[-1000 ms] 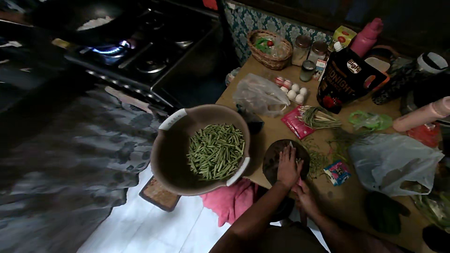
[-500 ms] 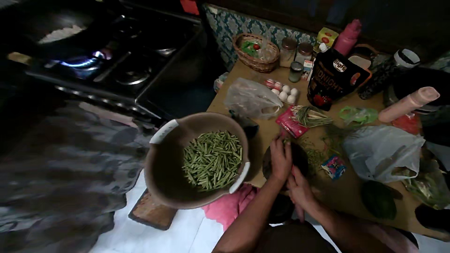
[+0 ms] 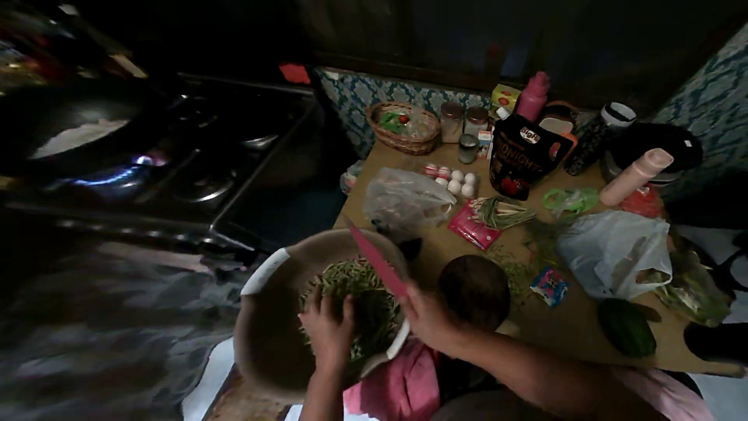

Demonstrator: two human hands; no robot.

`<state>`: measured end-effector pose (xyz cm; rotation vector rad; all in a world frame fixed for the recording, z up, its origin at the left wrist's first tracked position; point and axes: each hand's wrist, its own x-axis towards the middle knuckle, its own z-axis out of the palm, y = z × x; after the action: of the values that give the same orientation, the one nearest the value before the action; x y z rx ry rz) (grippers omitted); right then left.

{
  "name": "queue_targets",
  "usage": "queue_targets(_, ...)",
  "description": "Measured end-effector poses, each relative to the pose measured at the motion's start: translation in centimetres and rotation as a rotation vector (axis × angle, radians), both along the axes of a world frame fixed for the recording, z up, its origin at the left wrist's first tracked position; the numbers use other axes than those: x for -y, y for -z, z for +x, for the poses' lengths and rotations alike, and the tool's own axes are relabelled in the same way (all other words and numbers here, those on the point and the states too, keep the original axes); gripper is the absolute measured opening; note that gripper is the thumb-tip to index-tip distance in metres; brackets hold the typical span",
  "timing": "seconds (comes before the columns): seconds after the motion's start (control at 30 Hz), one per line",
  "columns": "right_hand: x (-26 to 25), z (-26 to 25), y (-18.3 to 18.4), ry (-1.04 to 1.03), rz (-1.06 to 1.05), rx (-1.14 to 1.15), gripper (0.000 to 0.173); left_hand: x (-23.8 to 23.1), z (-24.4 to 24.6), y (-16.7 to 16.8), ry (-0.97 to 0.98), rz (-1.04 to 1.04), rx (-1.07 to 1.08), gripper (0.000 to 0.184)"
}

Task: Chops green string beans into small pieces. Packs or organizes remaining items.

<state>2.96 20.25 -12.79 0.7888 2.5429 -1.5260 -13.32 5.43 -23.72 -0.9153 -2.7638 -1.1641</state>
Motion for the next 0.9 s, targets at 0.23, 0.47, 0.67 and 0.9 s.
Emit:
queue_targets(0.23, -5.1, 11.8, 7.5, 0.141, 0.352, 0.36, 0.046, -3.2, 2.6, -1.9, 0.036, 0.093, -0.121, 0.038)
queue_targets(0.47, -6.5, 13.1, 11.7, 0.146, 0.358, 0.347, 0.043, -9.4, 12.5, -3.9, 0.533, -0.038, 0.029, 0.03)
queue_targets(0.67, -16.4, 11.4, 11.5, 0.188, 0.44, 0.281, 0.035, -8.8, 18.7, 5.1, 0.81, -0.229, -0.081, 0.035)
queue_targets(0.9, -21.9, 10.7, 14.7, -0.014, 0.412, 0.289, 0.032, -8.6, 19.6, 7.3, 0.775, -0.358, -0.204, 0.035)
